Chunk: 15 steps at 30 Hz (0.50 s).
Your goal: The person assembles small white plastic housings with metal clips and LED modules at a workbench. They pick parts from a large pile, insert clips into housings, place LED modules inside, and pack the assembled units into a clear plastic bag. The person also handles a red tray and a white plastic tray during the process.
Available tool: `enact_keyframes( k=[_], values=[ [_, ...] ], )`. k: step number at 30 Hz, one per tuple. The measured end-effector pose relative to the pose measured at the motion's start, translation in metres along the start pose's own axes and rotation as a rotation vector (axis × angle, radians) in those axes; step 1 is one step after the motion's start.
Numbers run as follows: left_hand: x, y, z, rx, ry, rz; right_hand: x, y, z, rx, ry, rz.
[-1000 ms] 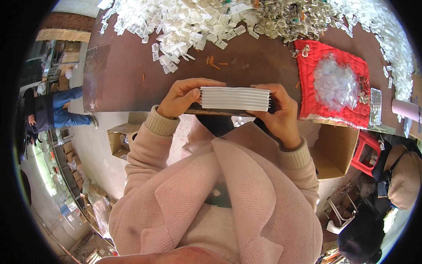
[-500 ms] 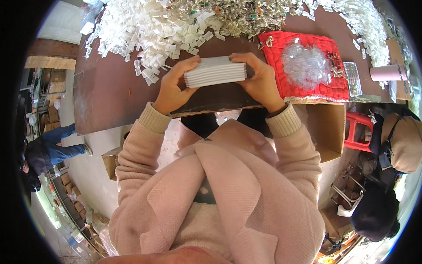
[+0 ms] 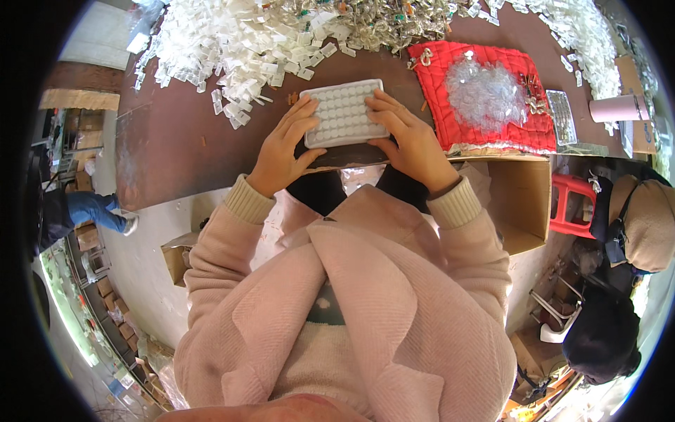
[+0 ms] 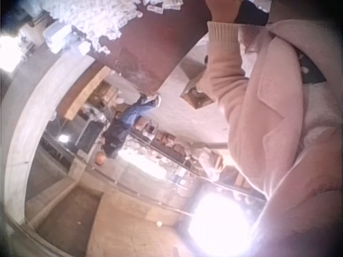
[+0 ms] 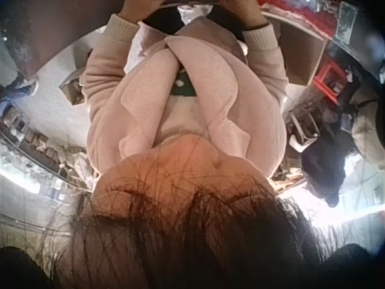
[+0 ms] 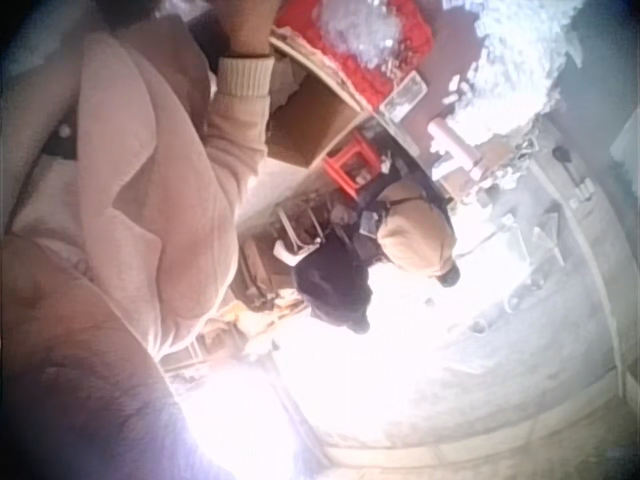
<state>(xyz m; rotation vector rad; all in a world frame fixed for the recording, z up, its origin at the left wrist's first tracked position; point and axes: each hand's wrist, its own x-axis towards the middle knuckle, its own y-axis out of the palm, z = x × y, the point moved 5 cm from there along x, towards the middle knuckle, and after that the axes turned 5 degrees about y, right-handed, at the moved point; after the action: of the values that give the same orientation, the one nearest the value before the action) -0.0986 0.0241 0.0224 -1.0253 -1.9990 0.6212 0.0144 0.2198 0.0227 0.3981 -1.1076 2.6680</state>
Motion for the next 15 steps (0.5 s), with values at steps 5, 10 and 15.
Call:
enact_keyframes(
  k=[5,10,15],
  values=[
    [0.004,-0.001,0.003,-0.152,0.005,-0.107,0.007,-0.004,0.0,0.002,-0.015,-0.007],
    [0.003,-0.003,0.004,-0.237,-0.092,-0.155,0.006,-0.006,0.007,-0.012,-0.016,-0.029],
    [0.009,-0.016,-0.001,-0.22,-0.049,-0.187,0.016,-0.015,0.018,-0.145,-0.126,-0.135]
  ],
)
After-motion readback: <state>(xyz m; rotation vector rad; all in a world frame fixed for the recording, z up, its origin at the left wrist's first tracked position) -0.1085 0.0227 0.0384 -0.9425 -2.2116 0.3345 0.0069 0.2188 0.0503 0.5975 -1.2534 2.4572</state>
